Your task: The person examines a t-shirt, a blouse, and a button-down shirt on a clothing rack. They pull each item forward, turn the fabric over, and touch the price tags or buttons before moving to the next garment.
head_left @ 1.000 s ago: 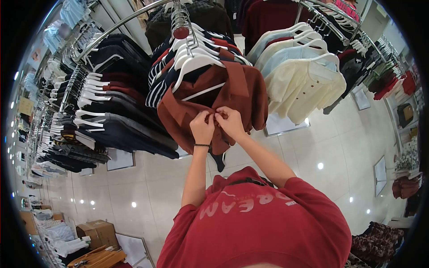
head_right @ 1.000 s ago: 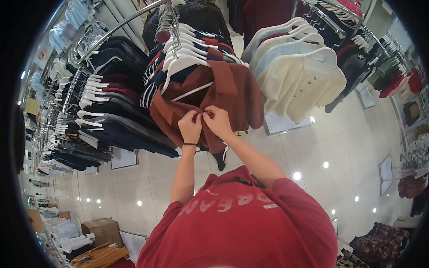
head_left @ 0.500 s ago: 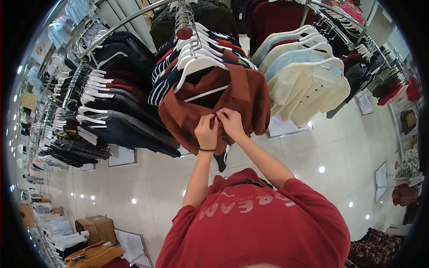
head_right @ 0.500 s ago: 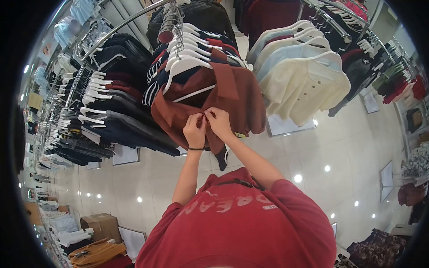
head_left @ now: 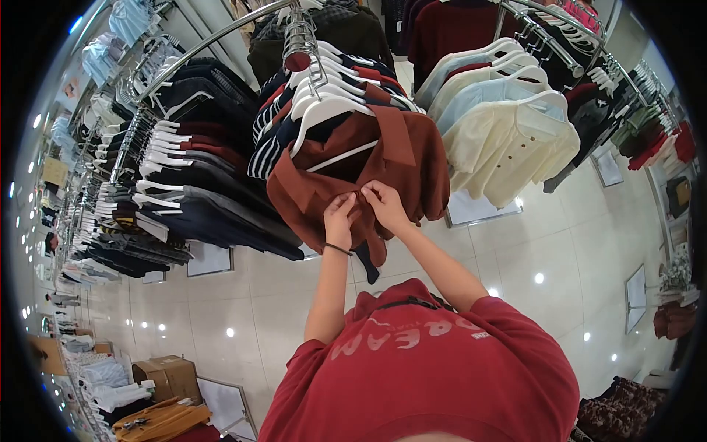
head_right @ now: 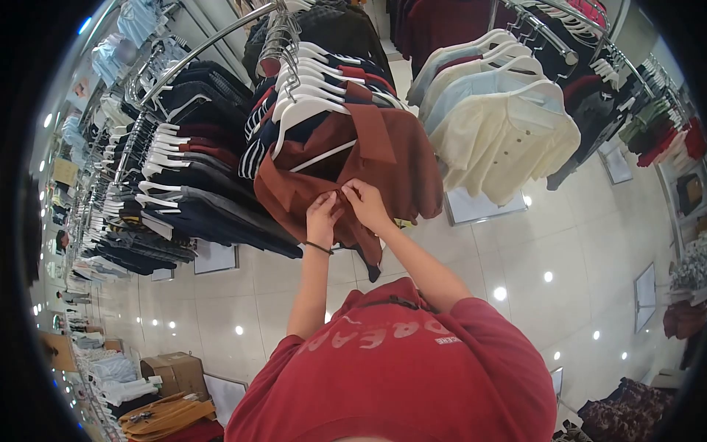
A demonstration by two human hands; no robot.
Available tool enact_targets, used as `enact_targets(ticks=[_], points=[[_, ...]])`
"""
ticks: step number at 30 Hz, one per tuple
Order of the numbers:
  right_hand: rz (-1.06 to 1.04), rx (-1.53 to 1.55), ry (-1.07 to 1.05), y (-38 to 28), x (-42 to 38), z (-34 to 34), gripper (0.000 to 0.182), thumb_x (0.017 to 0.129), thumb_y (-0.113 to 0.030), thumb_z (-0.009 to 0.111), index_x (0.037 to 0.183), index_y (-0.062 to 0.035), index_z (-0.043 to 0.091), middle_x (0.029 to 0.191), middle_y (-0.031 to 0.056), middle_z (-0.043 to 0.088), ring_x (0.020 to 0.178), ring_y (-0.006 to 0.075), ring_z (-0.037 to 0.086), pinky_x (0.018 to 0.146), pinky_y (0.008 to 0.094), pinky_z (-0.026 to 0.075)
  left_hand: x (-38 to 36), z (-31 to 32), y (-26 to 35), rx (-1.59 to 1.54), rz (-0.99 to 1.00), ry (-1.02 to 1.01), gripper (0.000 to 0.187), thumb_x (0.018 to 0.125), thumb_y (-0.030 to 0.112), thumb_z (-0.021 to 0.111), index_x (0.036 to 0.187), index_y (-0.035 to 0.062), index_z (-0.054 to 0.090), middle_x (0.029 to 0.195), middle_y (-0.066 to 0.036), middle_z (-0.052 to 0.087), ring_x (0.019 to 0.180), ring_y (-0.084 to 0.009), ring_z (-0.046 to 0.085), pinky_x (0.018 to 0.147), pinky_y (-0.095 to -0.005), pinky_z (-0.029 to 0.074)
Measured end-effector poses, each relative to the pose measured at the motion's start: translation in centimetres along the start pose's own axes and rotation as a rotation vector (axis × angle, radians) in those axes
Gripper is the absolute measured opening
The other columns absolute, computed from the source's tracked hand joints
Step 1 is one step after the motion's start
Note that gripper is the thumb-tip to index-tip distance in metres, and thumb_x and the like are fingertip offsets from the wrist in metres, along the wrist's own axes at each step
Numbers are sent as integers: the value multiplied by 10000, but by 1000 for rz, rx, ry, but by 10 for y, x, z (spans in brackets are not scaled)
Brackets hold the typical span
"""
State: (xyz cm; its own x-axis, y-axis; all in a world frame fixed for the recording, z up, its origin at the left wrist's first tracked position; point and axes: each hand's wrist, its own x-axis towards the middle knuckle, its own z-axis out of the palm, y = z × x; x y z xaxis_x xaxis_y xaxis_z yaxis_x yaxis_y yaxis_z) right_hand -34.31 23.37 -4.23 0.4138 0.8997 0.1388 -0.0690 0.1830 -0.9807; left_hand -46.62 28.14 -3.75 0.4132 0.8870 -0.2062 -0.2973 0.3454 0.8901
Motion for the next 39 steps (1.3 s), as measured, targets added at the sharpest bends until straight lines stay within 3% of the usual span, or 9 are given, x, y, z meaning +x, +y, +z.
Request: enact_targets(ticks=[1,5,8,9,12,16,24,28,39], points=[[-167,-197,-13,6,-1,-2,142,890,-127,518,899,9,558,688,60,539,624,139,515,595,246,414,0,-4,3,-97,-119,-57,112,871,147,580,961,82,584,893,-3,598,825,-129,564,724,-260,454],[-64,-156,85,45,-8,-15,153,832,-98,558,951,0,560,874,117,576,815,206,561,728,279,434,6,-23,-9,-226,-128,-205,115,883,123,543,989,79,556,947,1,581,869,-114,544,796,-288,444],[-179,-379,32,51,-29,-14,183,781,-61,621,941,-7,550,902,59,555,794,154,551,738,252,432,-1,-20,-11,-256,-62,-263,153,886,95,518,1039,90,529,1018,1,563,924,-118,531,841,-302,417],[-169,-399,28,59,-32,-12,295,705,-45,676,972,-12,554,981,89,556,873,223,572,792,293,441,-6,-15,-9,-269,-58,-249,171,886,90,514,1057,98,519,1043,3,555,948,-119,524,857,-302,403],[-62,-346,34,72,-38,-9,326,696,-36,679,995,-14,553,957,96,565,903,244,572,822,315,438,-7,-21,-19,-362,-69,-257,211,884,87,513,1093,121,503,1095,12,536,1004,-122,502,894,-301,359],[-171,-466,96,64,-38,-4,287,700,-32,676,968,-15,576,924,106,585,872,238,586,786,302,453,-6,-25,-24,-360,-58,-293,222,866,88,548,1071,156,497,1046,37,544,1017,-124,494,916,-346,345],[-153,-414,104,59,-32,-5,142,769,-36,622,907,-8,599,837,117,604,800,225,596,740,268,445,-3,-20,-15,-77,-58,-149,184,848,99,567,1027,117,529,1030,16,559,1009,-124,511,894,-289,354],[-148,-382,127,78,-32,-11,100,828,-56,573,907,6,578,784,58,593,764,126,556,693,230,427,-6,-14,-23,167,136,-177,266,810,23,556,1071,57,516,1022,-23,561,998,-131,525,865,-263,391],[25,-87,73,63,-44,-19,116,846,-91,554,903,11,559,748,63,596,695,97,534,650,240,436,4,-35,-90,1019,501,183,514,634,111,672,1098,11,476,1035,-161,513,977,-323,525,819,-385,451]])
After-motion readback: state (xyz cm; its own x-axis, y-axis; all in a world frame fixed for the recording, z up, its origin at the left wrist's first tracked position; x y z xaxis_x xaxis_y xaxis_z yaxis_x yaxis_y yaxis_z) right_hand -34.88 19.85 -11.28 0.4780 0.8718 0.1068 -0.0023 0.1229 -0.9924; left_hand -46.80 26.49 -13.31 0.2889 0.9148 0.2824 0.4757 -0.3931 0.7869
